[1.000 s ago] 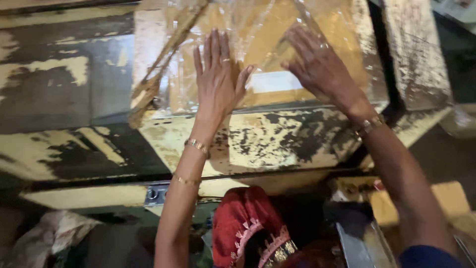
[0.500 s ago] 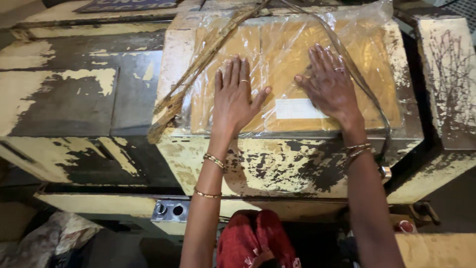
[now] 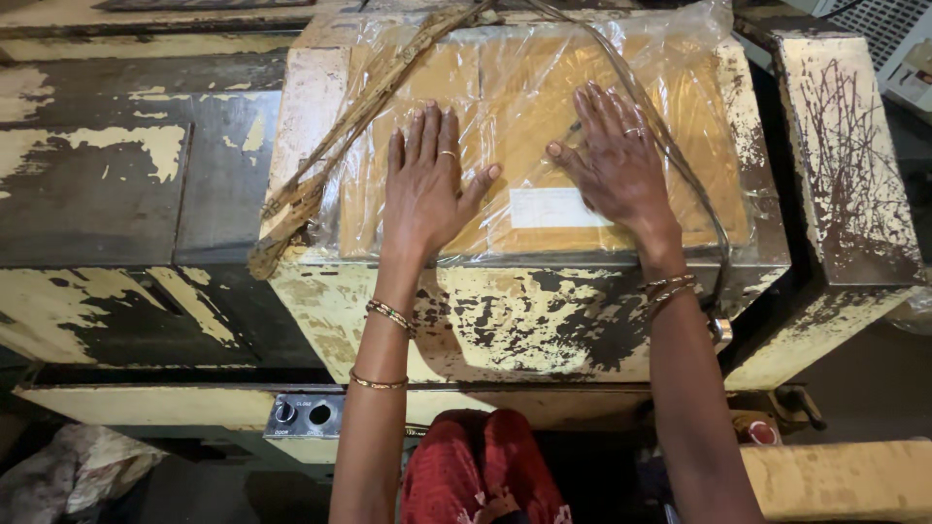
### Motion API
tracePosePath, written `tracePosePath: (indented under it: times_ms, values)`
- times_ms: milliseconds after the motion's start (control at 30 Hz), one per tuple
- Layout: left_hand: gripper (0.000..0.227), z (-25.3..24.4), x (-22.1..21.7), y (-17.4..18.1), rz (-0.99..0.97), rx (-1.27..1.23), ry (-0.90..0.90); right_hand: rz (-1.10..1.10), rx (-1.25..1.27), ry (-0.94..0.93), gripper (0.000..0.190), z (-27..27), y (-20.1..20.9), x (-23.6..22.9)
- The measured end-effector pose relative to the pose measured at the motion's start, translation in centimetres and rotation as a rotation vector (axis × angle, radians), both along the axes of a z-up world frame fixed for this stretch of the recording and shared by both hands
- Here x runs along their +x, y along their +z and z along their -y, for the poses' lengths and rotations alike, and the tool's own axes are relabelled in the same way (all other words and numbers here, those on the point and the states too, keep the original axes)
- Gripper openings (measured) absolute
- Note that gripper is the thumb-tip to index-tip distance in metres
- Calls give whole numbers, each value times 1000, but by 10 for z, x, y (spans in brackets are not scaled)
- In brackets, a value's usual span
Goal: The person repeatedly places a plastic-wrapped cardboard bundle into a large industrial stapling machine, presses a red button to activate the stapler, and removes the bundle. The cycle is performed multiple times in a workshop setting.
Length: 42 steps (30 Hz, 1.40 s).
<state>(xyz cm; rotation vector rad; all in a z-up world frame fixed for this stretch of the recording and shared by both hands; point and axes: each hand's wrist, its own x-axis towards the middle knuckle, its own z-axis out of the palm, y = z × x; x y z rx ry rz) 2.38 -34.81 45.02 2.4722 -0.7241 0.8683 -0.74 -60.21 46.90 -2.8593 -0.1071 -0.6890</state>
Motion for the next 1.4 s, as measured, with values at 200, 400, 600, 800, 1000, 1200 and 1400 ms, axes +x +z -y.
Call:
tracePosePath:
  times_ms: [200, 400, 600, 800, 1000, 1200, 1400]
  values:
    - [93, 0, 0, -1, 1, 1, 5, 53, -30, 11, 89, 3, -2, 3]
    - [95, 0, 0, -1, -2, 2, 5, 74, -47, 17, 88, 5, -6, 7]
    - [94, 0, 0, -2, 3, -2, 13, 78, -31, 16, 85, 2, -3, 4]
    - [95, -1, 2, -3, 19, -10, -7, 53, -32, -20, 87, -2, 1, 1]
    - [95, -2, 2, -4, 11, -4, 5, 78, -16, 7, 90, -4, 3, -2]
    - [95, -2, 2, -4, 15, -6, 9, 58, -11, -31, 90, -8, 5, -6]
    - [95, -2, 2, -3, 12, -3, 9, 35, 22, -32, 92, -12, 6, -10]
